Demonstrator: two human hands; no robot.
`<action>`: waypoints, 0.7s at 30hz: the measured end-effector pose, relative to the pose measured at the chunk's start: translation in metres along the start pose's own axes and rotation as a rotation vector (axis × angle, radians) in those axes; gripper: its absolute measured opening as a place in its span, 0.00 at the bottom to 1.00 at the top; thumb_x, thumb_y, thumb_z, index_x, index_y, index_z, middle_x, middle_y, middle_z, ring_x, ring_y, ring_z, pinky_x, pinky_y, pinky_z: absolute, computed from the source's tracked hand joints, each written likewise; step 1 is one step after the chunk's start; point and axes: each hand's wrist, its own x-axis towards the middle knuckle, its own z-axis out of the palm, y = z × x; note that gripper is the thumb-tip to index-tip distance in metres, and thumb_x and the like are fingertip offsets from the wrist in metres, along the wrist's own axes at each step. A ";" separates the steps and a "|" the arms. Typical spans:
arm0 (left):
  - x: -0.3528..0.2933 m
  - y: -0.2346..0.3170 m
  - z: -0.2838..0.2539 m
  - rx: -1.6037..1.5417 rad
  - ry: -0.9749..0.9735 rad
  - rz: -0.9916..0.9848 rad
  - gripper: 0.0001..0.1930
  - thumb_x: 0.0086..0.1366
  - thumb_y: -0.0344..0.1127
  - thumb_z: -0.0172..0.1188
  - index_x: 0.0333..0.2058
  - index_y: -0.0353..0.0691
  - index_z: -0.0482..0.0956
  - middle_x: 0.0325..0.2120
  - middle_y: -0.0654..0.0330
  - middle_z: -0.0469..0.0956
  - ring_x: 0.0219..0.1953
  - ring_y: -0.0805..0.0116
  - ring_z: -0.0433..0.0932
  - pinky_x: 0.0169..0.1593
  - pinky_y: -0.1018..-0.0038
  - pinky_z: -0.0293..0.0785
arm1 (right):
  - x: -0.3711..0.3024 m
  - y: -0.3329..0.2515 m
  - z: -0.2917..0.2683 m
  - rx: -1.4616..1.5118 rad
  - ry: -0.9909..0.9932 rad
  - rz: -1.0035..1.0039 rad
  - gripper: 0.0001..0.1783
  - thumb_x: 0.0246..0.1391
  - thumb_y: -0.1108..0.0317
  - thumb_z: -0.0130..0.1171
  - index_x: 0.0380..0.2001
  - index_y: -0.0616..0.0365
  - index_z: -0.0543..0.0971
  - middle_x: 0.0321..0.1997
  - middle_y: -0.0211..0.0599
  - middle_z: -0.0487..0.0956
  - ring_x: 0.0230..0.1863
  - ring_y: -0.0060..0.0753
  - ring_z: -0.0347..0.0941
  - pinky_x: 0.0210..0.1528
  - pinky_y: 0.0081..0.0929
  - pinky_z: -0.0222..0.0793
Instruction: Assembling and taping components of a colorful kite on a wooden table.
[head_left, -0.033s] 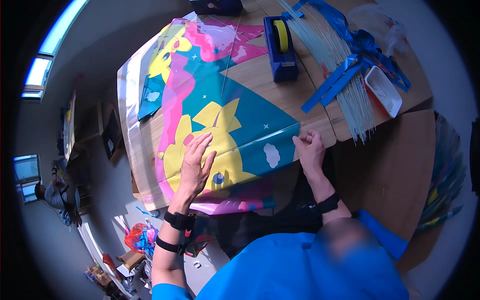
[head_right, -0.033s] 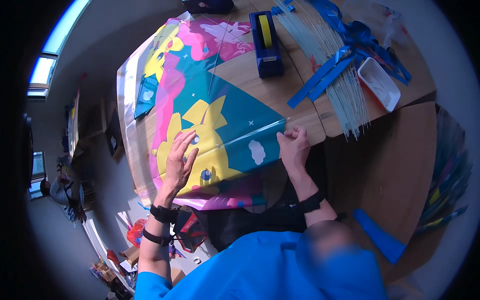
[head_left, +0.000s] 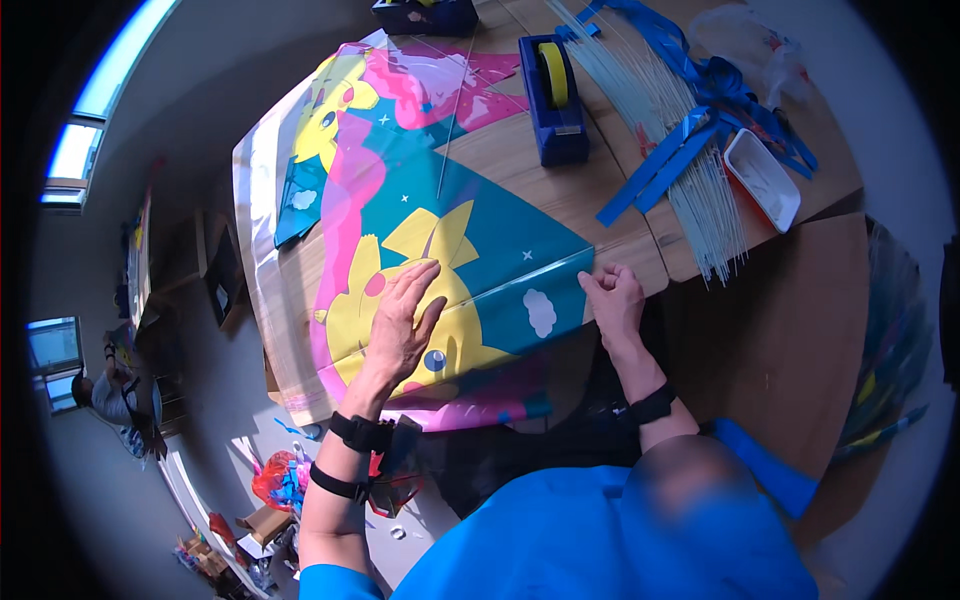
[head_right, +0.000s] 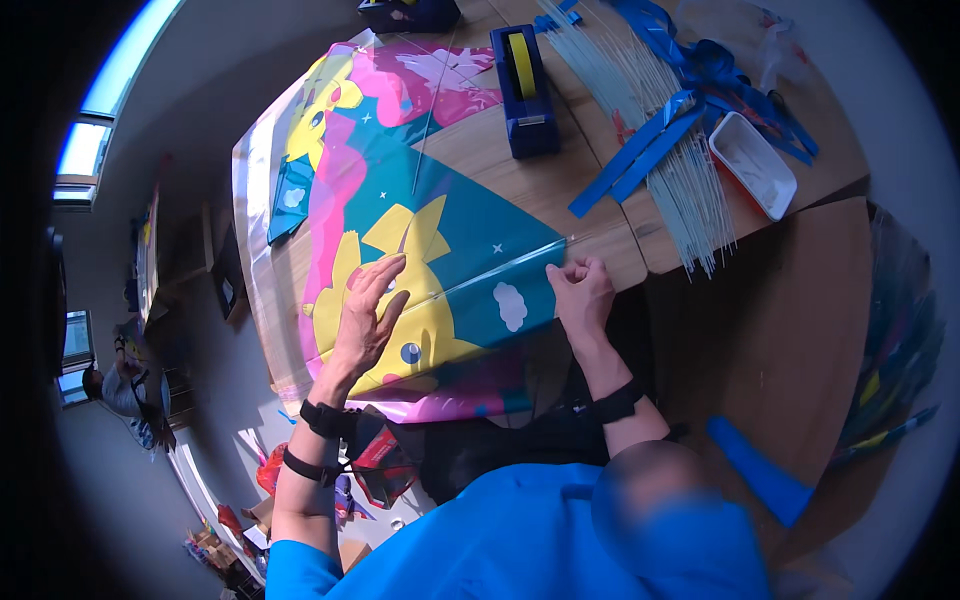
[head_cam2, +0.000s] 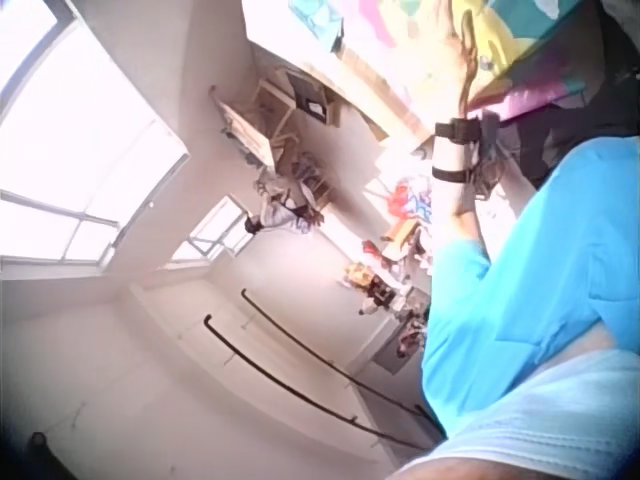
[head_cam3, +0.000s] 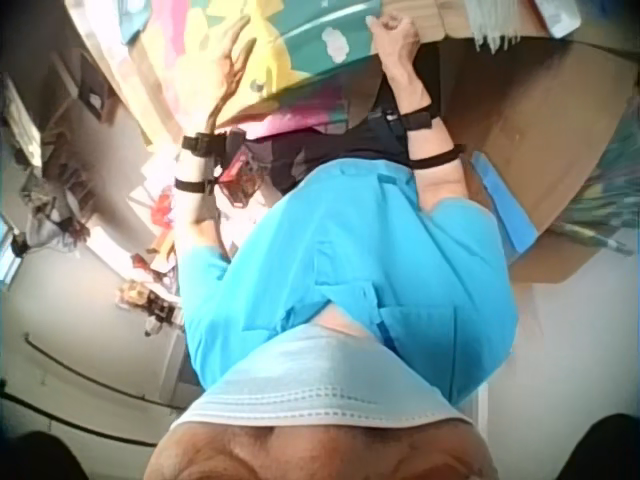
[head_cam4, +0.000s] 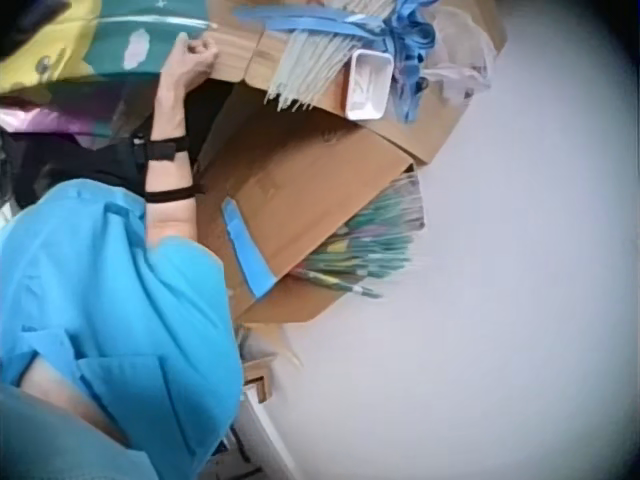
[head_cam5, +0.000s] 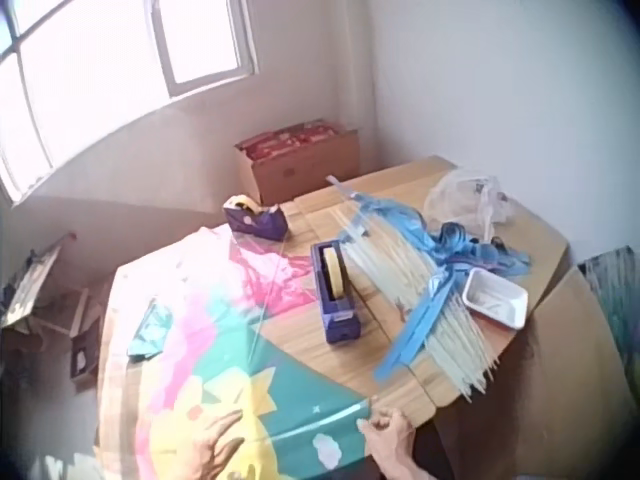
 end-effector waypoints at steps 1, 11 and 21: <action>0.017 0.007 0.008 -0.017 -0.048 0.046 0.22 0.61 0.31 0.60 0.54 0.36 0.71 0.53 0.54 0.73 0.58 0.53 0.68 0.60 0.65 0.65 | 0.002 -0.001 0.003 0.054 -0.027 0.113 0.23 0.47 0.63 0.69 0.43 0.63 0.76 0.31 0.40 0.81 0.32 0.30 0.78 0.35 0.26 0.73; 0.135 0.042 0.114 0.184 -0.253 0.276 0.23 0.58 0.35 0.61 0.52 0.44 0.68 0.51 0.57 0.73 0.63 0.54 0.60 0.69 0.46 0.35 | -0.004 0.000 0.009 0.144 -0.153 0.071 0.15 0.46 0.60 0.68 0.27 0.61 0.79 0.21 0.35 0.80 0.23 0.29 0.76 0.29 0.30 0.70; 0.169 0.055 0.093 0.122 -0.677 0.105 0.15 0.55 0.51 0.64 0.35 0.51 0.84 0.40 0.64 0.78 0.54 0.61 0.68 0.62 0.44 0.40 | -0.015 -0.020 -0.019 0.132 -0.073 -0.190 0.14 0.47 0.64 0.66 0.28 0.62 0.75 0.32 0.41 0.75 0.35 0.40 0.74 0.37 0.32 0.69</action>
